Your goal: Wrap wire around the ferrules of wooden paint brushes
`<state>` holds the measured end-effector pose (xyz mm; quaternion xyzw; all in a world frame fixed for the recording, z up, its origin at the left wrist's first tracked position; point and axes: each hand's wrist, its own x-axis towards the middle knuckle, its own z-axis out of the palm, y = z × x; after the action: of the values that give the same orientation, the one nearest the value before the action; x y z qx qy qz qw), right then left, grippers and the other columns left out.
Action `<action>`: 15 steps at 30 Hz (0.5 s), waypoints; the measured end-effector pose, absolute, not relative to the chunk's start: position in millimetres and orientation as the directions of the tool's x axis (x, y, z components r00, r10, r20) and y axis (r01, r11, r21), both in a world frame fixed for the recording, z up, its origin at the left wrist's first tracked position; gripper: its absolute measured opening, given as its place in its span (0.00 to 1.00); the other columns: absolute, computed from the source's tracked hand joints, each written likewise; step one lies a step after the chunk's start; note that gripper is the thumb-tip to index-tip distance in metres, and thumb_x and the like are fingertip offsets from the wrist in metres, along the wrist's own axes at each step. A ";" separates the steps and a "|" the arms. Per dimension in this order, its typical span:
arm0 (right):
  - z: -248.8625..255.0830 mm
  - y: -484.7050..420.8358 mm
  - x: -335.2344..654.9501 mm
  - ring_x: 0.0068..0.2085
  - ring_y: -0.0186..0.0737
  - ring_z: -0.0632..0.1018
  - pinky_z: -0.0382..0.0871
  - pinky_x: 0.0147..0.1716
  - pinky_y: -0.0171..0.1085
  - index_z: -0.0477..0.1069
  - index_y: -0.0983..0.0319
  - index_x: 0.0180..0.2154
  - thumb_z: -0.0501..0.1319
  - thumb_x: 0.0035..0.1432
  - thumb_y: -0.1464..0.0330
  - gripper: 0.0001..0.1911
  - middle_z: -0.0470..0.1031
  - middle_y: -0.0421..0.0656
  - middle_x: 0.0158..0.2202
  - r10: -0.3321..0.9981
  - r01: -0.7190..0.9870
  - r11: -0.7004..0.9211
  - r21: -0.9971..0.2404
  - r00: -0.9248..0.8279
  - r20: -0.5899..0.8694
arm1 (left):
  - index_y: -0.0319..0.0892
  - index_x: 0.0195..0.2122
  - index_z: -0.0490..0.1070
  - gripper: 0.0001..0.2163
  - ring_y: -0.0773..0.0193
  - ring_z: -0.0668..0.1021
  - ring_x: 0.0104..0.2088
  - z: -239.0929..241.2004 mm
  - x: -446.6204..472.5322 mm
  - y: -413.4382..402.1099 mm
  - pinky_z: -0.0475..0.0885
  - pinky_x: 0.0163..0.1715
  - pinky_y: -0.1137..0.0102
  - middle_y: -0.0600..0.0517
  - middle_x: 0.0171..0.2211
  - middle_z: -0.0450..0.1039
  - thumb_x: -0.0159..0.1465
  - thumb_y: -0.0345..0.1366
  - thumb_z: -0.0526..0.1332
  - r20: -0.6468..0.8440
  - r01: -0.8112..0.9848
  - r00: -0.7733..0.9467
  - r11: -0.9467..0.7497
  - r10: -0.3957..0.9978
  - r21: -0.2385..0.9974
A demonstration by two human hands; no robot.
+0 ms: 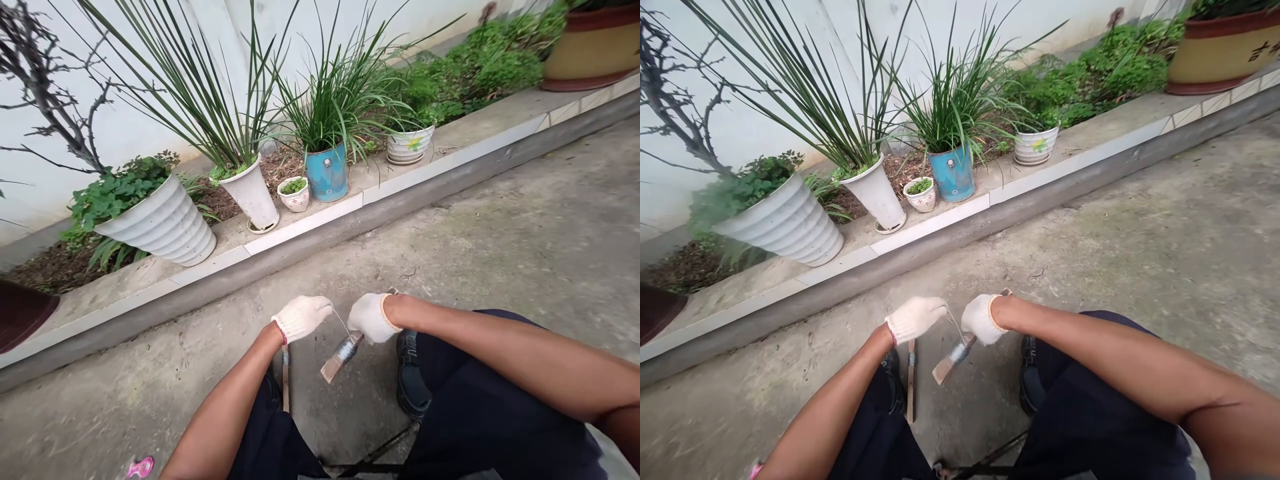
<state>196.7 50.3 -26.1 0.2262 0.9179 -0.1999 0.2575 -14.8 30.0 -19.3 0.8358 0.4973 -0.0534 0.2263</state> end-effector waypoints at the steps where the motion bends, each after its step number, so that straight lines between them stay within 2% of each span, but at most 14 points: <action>1: -20.4 50.8 199.7 0.30 0.43 0.78 0.62 0.28 0.36 0.80 0.60 0.33 0.67 0.47 0.65 0.09 0.79 0.44 0.28 0.279 0.495 0.807 -0.322 -0.800 -0.531 | 0.47 0.46 0.77 0.18 0.62 0.79 0.43 -20.2 -15.7 30.4 0.70 0.45 0.72 0.52 0.45 0.80 0.75 0.44 0.46 -0.319 0.852 0.507 -0.410 0.801 0.325; 3: -9.0 54.8 207.0 0.28 0.38 0.75 0.59 0.26 0.34 0.78 0.59 0.32 0.66 0.49 0.59 0.11 0.76 0.39 0.26 0.278 0.489 0.748 -0.448 -0.844 -0.458 | 0.46 0.43 0.76 0.18 0.62 0.79 0.41 -21.8 -17.3 30.7 0.70 0.44 0.72 0.52 0.43 0.79 0.75 0.43 0.46 -0.325 0.836 0.539 -0.445 0.777 0.322; 6: 4.0 64.8 217.6 0.26 0.34 0.72 0.56 0.26 0.33 0.74 0.59 0.31 0.64 0.51 0.57 0.13 0.72 0.36 0.24 0.404 0.547 0.633 -0.547 -0.837 -0.370 | 0.44 0.42 0.76 0.15 0.62 0.78 0.39 -23.1 -18.2 29.9 0.70 0.41 0.72 0.51 0.41 0.79 0.73 0.42 0.51 -0.325 0.807 0.575 -0.455 0.751 0.377; 8: 7.5 72.6 222.3 0.26 0.33 0.71 0.55 0.25 0.32 0.72 0.60 0.31 0.63 0.53 0.56 0.14 0.71 0.36 0.24 0.528 0.610 0.558 -0.563 -0.784 -0.325 | 0.41 0.43 0.75 0.15 0.62 0.78 0.36 -23.2 -16.2 28.4 0.70 0.37 0.72 0.49 0.39 0.79 0.73 0.44 0.51 -0.334 0.821 0.526 -0.364 0.782 0.440; 10: 6.5 80.7 224.6 0.27 0.34 0.71 0.54 0.25 0.32 0.71 0.60 0.31 0.62 0.55 0.54 0.15 0.72 0.37 0.25 0.634 0.654 0.505 -0.563 -0.724 -0.271 | 0.40 0.41 0.75 0.19 0.63 0.77 0.32 -22.5 -11.4 26.7 0.69 0.34 0.71 0.50 0.34 0.78 0.74 0.44 0.48 -0.352 0.842 0.465 -0.284 0.812 0.458; 12: 2.7 88.7 225.1 0.29 0.35 0.72 0.54 0.26 0.32 0.70 0.61 0.32 0.61 0.55 0.53 0.16 0.73 0.39 0.27 0.714 0.686 0.472 -0.554 -0.666 -0.216 | 0.41 0.37 0.74 0.21 0.63 0.76 0.30 -21.3 -5.1 24.9 0.69 0.34 0.70 0.51 0.30 0.76 0.75 0.44 0.45 -0.349 0.856 0.451 -0.288 0.821 0.429; 15: -2.5 99.7 225.0 0.31 0.36 0.73 0.55 0.27 0.32 0.71 0.61 0.33 0.60 0.57 0.54 0.16 0.75 0.41 0.29 0.796 0.738 0.397 -0.546 -0.573 -0.195 | 0.44 0.38 0.74 0.19 0.63 0.77 0.32 -20.2 3.1 21.9 0.68 0.36 0.70 0.52 0.32 0.77 0.75 0.42 0.45 -0.340 0.854 0.488 -0.361 0.804 0.374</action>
<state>225.0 99.7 -2.5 0.4595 0.8344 -0.3004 -0.0488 3.1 21.9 -20.2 0.8234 0.5035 -0.0491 0.2572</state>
